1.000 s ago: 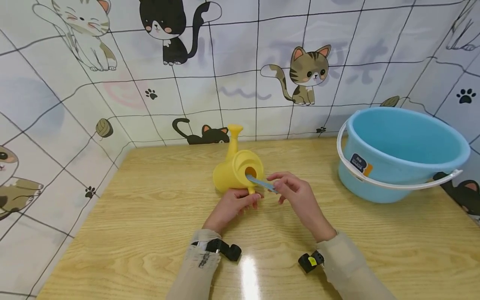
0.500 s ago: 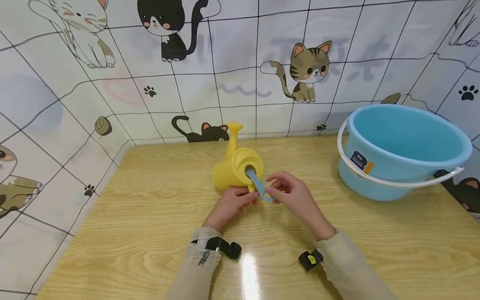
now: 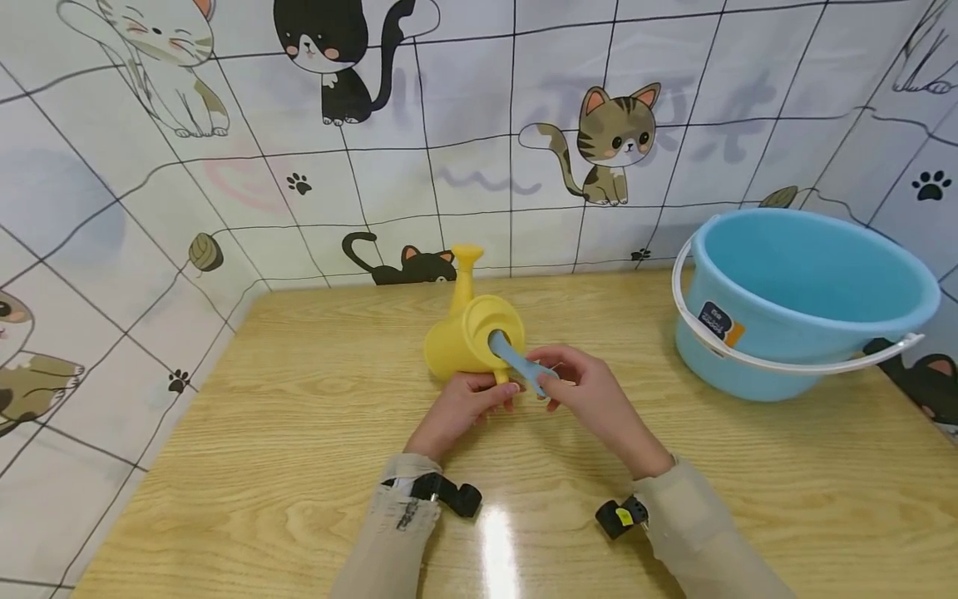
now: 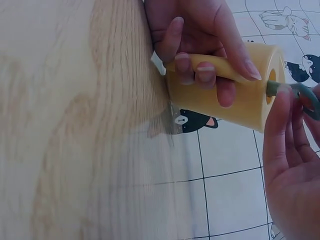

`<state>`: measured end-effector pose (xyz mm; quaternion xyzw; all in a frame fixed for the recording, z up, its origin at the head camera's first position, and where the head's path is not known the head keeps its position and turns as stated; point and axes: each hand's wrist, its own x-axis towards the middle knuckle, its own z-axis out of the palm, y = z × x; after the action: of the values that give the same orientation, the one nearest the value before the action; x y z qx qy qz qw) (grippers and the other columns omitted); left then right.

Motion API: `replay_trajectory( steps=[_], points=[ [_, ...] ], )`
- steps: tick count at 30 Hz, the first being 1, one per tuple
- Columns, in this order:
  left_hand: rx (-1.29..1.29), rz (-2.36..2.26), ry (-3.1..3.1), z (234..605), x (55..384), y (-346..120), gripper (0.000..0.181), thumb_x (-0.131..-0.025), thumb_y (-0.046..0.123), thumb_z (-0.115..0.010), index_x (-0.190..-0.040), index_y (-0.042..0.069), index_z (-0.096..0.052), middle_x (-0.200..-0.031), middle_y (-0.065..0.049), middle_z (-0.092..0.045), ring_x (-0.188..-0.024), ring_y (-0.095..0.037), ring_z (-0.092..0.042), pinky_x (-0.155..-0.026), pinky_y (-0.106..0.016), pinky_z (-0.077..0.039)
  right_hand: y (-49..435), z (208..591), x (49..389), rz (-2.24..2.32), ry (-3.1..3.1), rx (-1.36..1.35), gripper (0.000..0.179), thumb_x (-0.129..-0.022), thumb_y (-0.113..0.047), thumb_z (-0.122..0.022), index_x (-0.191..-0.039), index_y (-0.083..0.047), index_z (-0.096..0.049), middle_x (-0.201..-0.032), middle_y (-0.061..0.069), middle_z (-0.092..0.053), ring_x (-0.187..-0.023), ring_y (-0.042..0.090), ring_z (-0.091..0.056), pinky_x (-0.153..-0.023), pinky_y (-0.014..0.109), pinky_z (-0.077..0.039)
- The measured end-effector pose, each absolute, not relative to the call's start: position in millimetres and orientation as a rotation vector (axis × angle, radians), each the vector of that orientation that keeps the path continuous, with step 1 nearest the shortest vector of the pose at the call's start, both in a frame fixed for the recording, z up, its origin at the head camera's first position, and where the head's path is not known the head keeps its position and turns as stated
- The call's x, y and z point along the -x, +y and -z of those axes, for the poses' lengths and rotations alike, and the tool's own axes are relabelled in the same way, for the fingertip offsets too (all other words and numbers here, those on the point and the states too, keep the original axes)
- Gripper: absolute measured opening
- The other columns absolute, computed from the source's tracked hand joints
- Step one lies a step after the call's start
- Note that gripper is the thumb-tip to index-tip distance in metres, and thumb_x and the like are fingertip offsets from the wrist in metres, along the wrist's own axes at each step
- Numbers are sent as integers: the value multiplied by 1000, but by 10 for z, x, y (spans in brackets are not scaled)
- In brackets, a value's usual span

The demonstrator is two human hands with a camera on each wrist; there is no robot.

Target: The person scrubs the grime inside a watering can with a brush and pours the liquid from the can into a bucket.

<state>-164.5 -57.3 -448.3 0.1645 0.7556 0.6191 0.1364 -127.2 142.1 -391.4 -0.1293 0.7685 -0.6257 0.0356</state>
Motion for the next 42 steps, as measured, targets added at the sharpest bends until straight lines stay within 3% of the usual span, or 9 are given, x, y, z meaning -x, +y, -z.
replay_trajectory(
  steps=[3,11,20,29,33,42],
  points=[
    [-476,-1801,2179,4487,1648,-573,40,-79,46,-62,-88,8,-70,-72,-7,-61,-55,-18,-40,-43,-22,-31,1435,3911,1282,1946,2400,383,22,-87,-23,-59,-109,-17,-59,-96,8,-56,-79,39,-55,-61,40,-50],
    [-487,-1808,2151,4521,1667,-566,34,-83,38,-61,-92,6,-70,-77,-19,-60,-56,-23,-38,-44,-22,-30,1462,3826,1251,2137,2385,441,26,-86,-22,-60,-108,-9,-58,-83,14,-55,-70,23,-54,-55,32,-48],
    [-475,-1781,2205,4497,1640,-586,43,-77,50,-62,-77,6,-67,-74,-13,-60,-55,-17,-39,-45,-23,-32,1319,3627,1106,1991,2341,660,22,-88,-9,-55,-109,0,-57,-95,23,-55,-76,23,-56,-56,33,-48],
    [-508,-1782,2177,4512,1641,-587,41,-79,47,-62,-88,7,-70,-75,-17,-58,-55,-15,-38,-44,-23,-30,1283,3649,1096,1901,2486,571,25,-90,-8,-52,-115,-5,-58,-102,10,-59,-85,29,-56,-60,38,-48],
    [-513,-1781,2158,4512,1648,-584,42,-79,47,-62,-90,8,-70,-75,-17,-58,-55,-16,-38,-43,-23,-30,1290,3655,1099,1918,2506,552,26,-90,-11,-54,-115,-6,-58,-101,7,-60,-86,25,-56,-63,41,-49],
    [-517,-1762,2164,4504,1666,-586,46,-77,54,-60,-92,11,-70,-74,-9,-60,-57,-20,-39,-44,-23,-30,1241,3571,1037,1954,2556,468,21,-85,-14,-62,-104,-6,-61,-94,3,-60,-80,24,-56,-66,28,-49]
  ],
)
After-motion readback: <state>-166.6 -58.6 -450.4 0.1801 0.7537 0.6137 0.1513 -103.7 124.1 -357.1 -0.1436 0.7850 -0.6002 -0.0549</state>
